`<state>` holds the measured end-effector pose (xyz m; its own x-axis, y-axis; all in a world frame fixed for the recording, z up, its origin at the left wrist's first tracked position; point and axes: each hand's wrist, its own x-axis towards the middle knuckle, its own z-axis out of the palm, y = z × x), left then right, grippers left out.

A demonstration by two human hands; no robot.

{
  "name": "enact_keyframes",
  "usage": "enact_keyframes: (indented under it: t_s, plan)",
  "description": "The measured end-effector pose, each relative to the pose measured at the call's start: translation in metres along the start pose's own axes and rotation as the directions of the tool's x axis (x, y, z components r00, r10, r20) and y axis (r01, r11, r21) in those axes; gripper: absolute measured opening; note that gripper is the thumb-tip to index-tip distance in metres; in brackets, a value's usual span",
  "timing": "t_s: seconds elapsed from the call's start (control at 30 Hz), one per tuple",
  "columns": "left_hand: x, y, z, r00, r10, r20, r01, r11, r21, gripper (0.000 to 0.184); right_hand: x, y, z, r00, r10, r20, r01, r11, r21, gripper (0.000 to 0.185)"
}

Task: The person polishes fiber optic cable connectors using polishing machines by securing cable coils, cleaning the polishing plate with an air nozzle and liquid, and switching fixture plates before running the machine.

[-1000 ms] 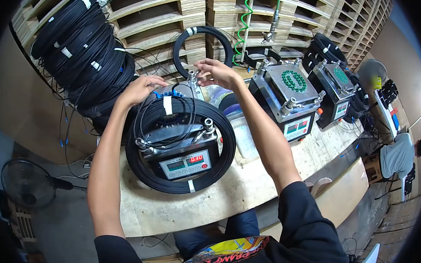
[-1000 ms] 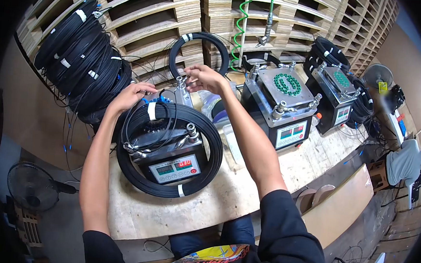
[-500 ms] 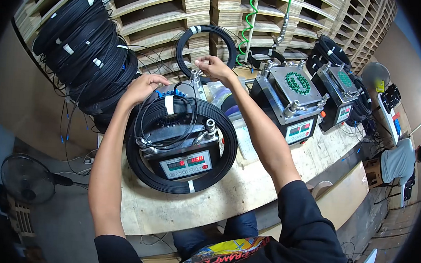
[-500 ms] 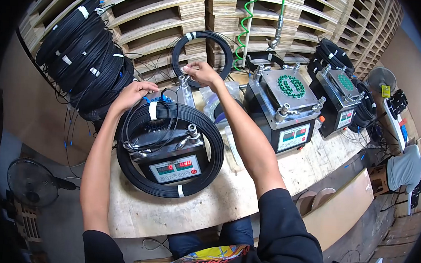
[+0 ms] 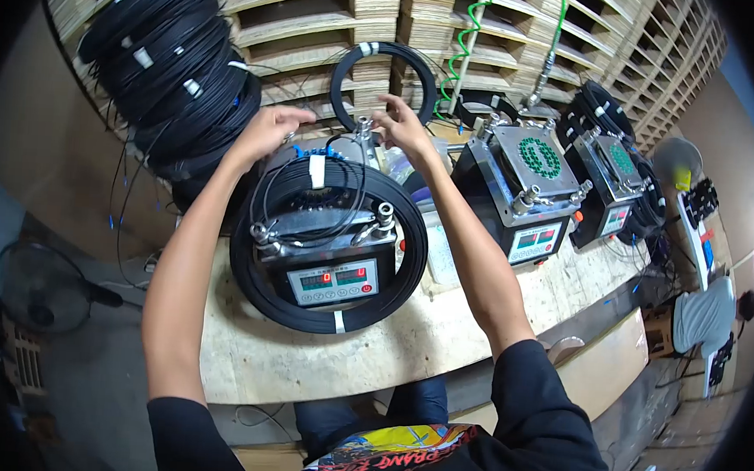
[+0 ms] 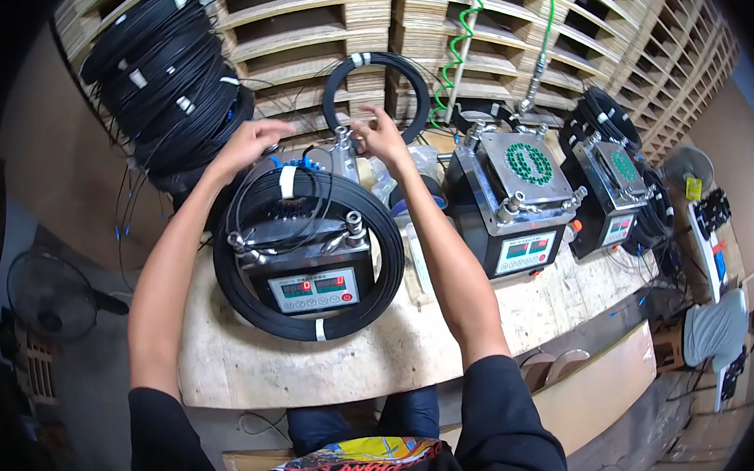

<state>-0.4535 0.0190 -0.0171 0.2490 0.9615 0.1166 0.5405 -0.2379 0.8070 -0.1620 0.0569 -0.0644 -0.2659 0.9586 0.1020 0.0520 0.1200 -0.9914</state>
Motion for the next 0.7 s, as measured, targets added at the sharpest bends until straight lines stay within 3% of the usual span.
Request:
enact_keyframes:
  t_s: [0.03, 0.1, 0.13, 0.17, 0.2, 0.23, 0.3, 0.43, 0.5, 0.6, 0.7]
  plan:
    - [-0.006, 0.007, -0.004, 0.988, -0.145, -0.050, 0.136, 0.979, -0.153, 0.027, -0.005, -0.002, 0.006, 0.996, -0.037, -0.083, 0.027, 0.993, -0.115, 0.053]
    - [0.000, -0.028, -0.009, 0.981, -0.075, -0.176, 0.006, 0.931, -0.364, 0.029, -0.024, -0.004, 0.014, 0.944, -0.292, -0.154, 0.242, 0.929, -0.281, 0.048]
    - [0.000, -0.041, -0.016, 0.980, -0.162, -0.118, 0.129, 0.959, -0.251, 0.045, -0.043, -0.011, 0.021, 0.922, -0.335, -0.192, 0.276, 0.919, -0.281, 0.044]
    - [-0.021, -0.005, -0.015, 0.911, -0.406, -0.072, 0.376, 0.889, -0.262, 0.066, -0.067, -0.023, 0.029, 0.898, -0.377, -0.227, 0.311, 0.909, -0.279, 0.040]
    - [-0.011, -0.038, -0.017, 0.895, -0.426, 0.133, 0.440, 0.792, -0.423, 0.079, -0.092, -0.036, 0.041, 0.891, -0.376, -0.254, 0.307, 0.912, -0.272, 0.037]
    - [-0.016, -0.037, -0.013, 0.845, -0.513, 0.151, 0.514, 0.699, -0.497, 0.083, -0.116, -0.048, 0.050, 0.882, -0.375, -0.285, 0.303, 0.915, -0.267, 0.034]
    - [-0.010, -0.061, -0.007, 0.888, -0.398, 0.231, 0.443, 0.602, -0.665, 0.078, -0.147, -0.060, 0.062, 0.921, -0.297, -0.253, 0.206, 0.922, -0.328, 0.031]
    - [-0.022, -0.042, -0.005, 0.928, -0.271, 0.258, 0.362, 0.480, -0.799, 0.061, -0.155, -0.052, 0.081, 0.775, -0.546, -0.317, 0.271, 0.741, -0.614, 0.023]
    - [-0.022, -0.043, -0.003, 0.933, -0.297, 0.201, 0.322, 0.445, -0.836, 0.053, -0.155, -0.053, 0.086, 0.724, -0.630, -0.282, 0.272, 0.635, -0.723, 0.023]
    - [-0.015, -0.046, -0.002, 0.892, -0.449, 0.058, 0.228, 0.336, -0.914, 0.041, -0.155, -0.052, 0.089, 0.700, -0.656, -0.281, 0.270, 0.608, -0.747, 0.025]
    - [-0.011, -0.061, 0.008, 0.860, -0.507, -0.050, 0.135, 0.321, -0.937, 0.036, -0.155, -0.048, 0.087, 0.688, -0.679, -0.257, 0.264, 0.563, -0.783, 0.027]
